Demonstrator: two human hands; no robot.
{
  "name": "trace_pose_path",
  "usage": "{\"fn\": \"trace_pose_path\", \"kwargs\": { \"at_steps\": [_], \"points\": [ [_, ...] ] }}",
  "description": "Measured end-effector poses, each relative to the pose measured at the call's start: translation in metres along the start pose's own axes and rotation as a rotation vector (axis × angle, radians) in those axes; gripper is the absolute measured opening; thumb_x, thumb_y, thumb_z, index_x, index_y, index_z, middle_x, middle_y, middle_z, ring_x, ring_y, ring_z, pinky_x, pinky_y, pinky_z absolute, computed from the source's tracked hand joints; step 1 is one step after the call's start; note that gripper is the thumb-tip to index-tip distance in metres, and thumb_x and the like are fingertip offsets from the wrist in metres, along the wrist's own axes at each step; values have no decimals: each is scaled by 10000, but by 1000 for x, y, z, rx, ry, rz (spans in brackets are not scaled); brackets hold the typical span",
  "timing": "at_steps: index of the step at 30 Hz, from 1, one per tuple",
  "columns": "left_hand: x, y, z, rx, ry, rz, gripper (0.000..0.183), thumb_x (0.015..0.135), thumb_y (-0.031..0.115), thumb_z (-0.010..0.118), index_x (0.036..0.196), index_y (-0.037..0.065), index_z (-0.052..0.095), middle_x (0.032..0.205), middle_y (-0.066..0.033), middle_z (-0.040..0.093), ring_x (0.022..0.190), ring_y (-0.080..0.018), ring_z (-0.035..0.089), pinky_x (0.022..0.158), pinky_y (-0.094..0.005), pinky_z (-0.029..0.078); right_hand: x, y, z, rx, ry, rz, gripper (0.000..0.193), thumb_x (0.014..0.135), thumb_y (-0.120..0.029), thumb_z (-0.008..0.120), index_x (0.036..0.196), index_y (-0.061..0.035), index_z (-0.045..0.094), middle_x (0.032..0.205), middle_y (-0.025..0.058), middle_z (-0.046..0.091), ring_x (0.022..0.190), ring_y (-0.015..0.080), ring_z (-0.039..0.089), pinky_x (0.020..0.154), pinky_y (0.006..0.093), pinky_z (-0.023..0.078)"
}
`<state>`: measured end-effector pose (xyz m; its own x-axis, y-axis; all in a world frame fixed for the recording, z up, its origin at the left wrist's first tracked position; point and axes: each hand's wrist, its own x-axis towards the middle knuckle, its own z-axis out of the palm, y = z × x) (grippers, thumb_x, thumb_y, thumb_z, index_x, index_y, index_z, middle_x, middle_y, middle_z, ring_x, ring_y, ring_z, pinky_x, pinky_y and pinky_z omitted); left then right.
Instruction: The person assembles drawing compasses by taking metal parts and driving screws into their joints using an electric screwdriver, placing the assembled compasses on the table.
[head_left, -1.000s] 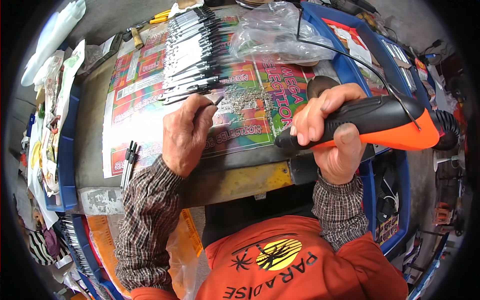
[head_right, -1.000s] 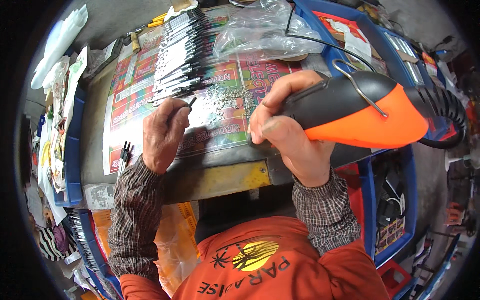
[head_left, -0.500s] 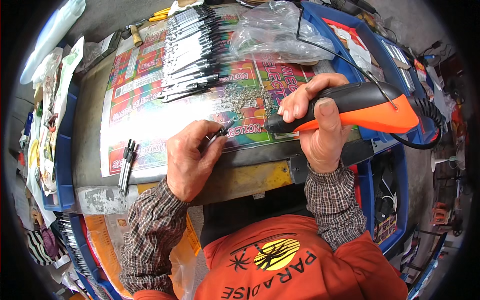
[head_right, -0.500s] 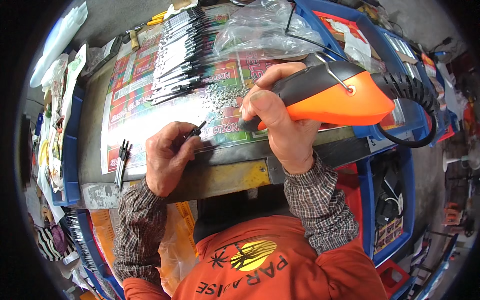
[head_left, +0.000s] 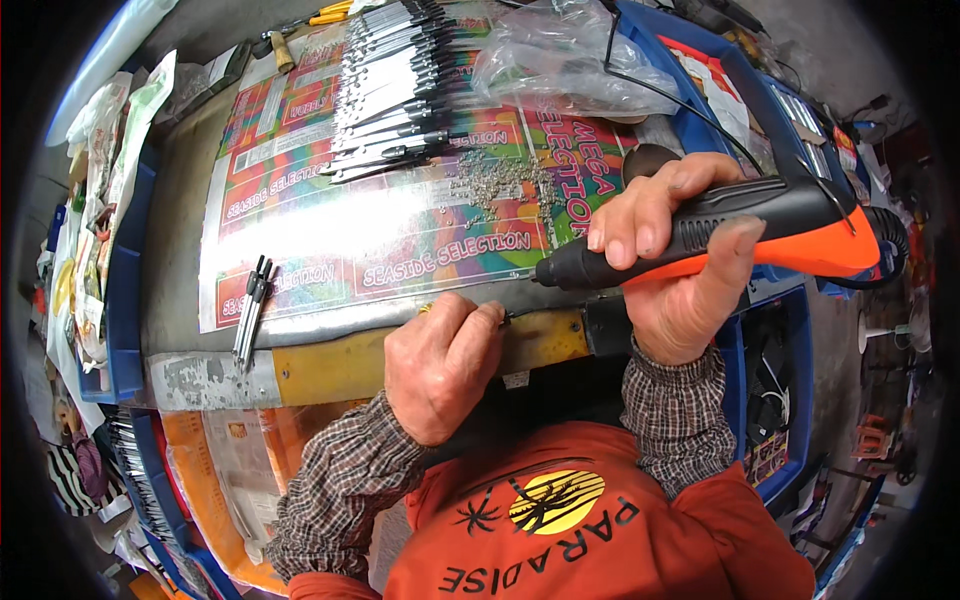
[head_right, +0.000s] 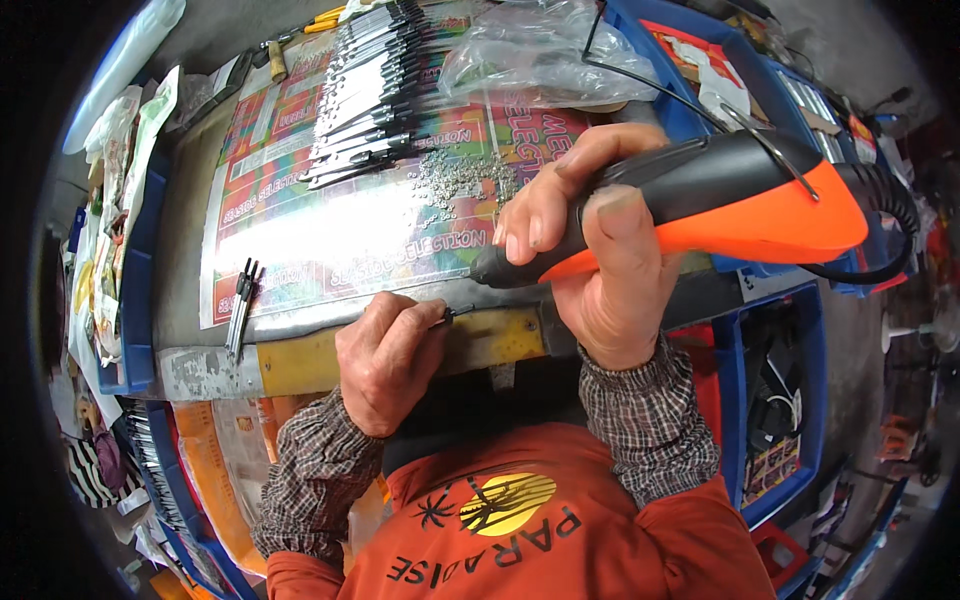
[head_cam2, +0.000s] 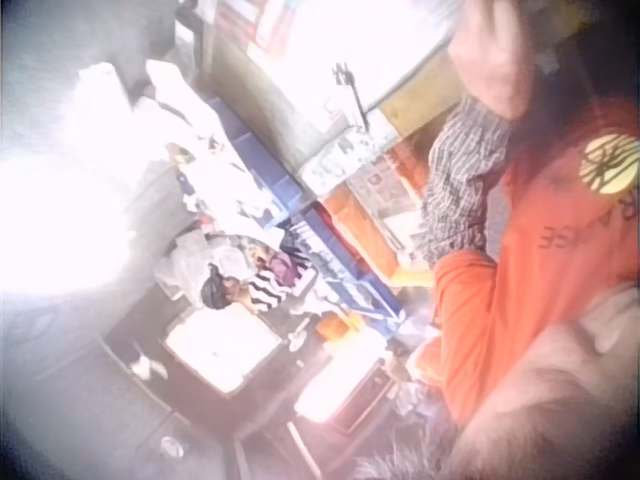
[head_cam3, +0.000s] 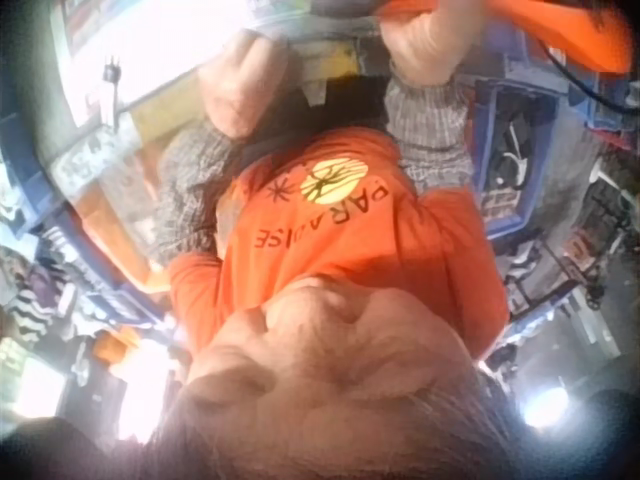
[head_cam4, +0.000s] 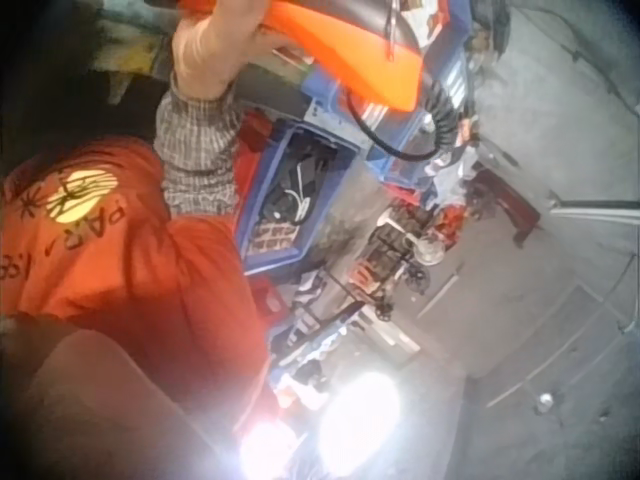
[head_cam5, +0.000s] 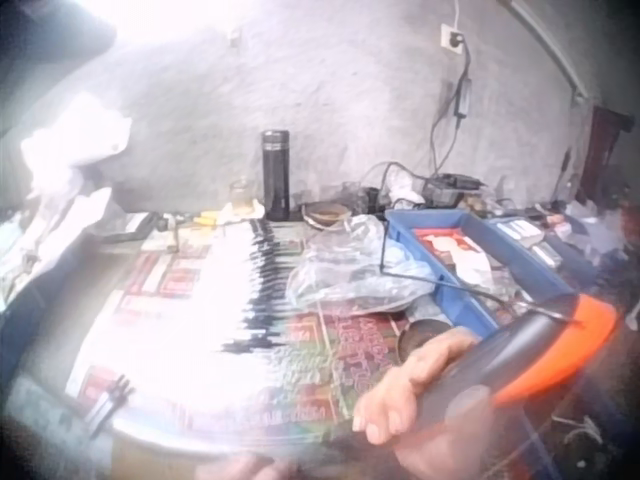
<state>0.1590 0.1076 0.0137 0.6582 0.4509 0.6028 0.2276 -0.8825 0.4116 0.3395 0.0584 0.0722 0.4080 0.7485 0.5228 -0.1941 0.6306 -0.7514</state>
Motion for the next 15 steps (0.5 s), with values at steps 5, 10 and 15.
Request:
{"fn": "trace_pose_path", "kwargs": {
  "at_steps": [5, 10, 15],
  "points": [
    [-6, 2, 8, 51, 62, 9, 251, 634, -9, 649, 872, 31, 581, 661, -59, 474, 515, -194, 504, 445, -306, 410, -6, -1, 5, 81, -12, -1, 521, 808, -557, 548, 952, -66, 451, 651, 22, 472, 545, 152, 500, 573, 331, 441],
    [-9, 4, 6, 64, 102, 14, 248, 648, -35, 687, 854, 23, 560, 690, -89, 552, 566, -222, 572, 455, -314, 435, -7, -3, 8, 172, -68, -6, 498, 812, -512, 565, 966, -59, 428, 648, 31, 482, 550, 156, 516, 577, 331, 454],
    [-11, 3, 10, 59, 154, 38, 250, 641, -39, 686, 835, 24, 542, 736, -103, 584, 614, -244, 597, 506, -321, 463, -10, -2, 8, 149, -80, -4, 533, 799, -569, 549, 964, -71, 452, 647, 16, 483, 536, 151, 512, 556, 323, 444]
  ]
}}
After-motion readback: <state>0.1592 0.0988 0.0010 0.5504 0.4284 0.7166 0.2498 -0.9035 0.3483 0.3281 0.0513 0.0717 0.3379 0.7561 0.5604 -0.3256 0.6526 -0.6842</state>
